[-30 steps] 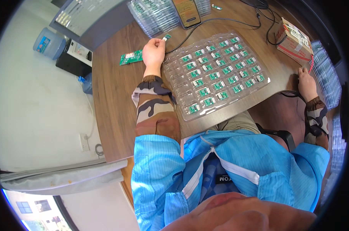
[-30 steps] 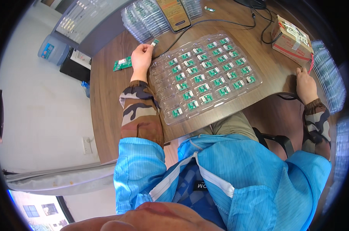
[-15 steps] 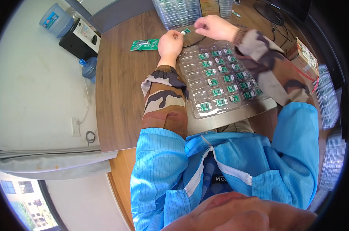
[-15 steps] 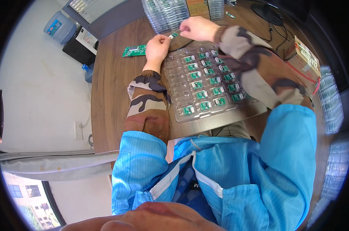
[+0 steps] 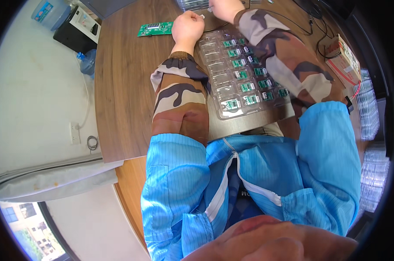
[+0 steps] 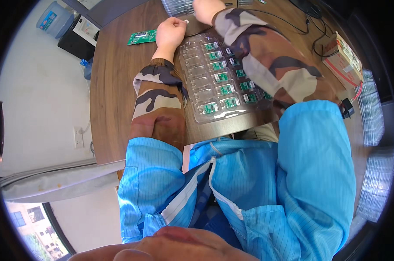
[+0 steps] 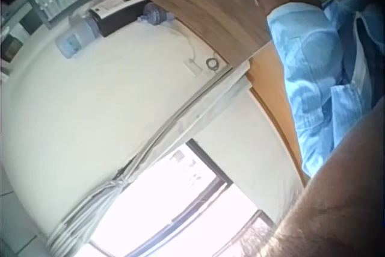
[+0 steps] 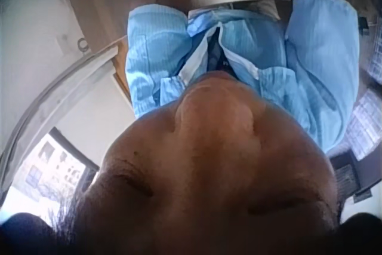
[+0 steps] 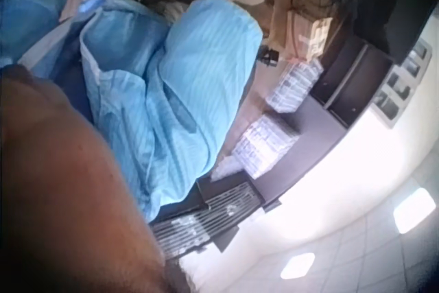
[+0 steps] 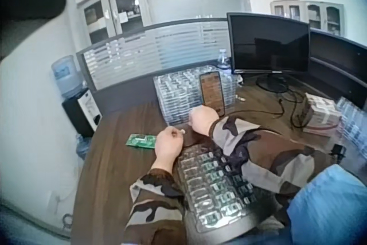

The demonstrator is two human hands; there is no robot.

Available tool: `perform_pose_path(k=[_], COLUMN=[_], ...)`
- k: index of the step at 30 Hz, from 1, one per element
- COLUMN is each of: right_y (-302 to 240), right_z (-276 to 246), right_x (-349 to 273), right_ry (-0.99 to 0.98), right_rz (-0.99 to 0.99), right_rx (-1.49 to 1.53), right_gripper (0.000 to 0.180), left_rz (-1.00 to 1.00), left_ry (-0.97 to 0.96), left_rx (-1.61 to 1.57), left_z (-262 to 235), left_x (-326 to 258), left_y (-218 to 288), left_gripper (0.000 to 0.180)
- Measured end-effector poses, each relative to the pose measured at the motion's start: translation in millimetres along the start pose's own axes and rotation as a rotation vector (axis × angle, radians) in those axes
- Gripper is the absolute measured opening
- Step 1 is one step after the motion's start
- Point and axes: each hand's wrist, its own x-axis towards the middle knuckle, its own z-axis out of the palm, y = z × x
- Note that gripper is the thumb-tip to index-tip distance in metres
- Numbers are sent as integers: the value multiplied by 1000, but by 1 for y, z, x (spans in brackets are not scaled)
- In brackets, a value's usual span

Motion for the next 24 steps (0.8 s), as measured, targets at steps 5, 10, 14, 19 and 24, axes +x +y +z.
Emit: perform_pose_path(k=[5, 10, 14, 19, 24], right_y=[32, 62, 46, -41, -78], right_z=[-39, -50, -71, -104, -111], right_x=[-14, -36, -56, -116, -153], right_ry=[-243, -426, -154, -654, -614], right_rz=[-130, 89, -112, -504, -662], right_rx=[250, 283, 48, 616, 289], right_gripper=[18, 20, 20, 13, 17], left_rz=[-10, 32, 61, 22, 54], left_ry=[37, 36, 39, 23, 46], left_rx=[31, -7, -22, -3, 3], left_z=[-2, -16, -3, -4, -7], left_x=[0, -5, -2, -2, -2], left_y=[-1, 8, 4, 9, 4], left_gripper=[21, 22, 22, 23, 22])
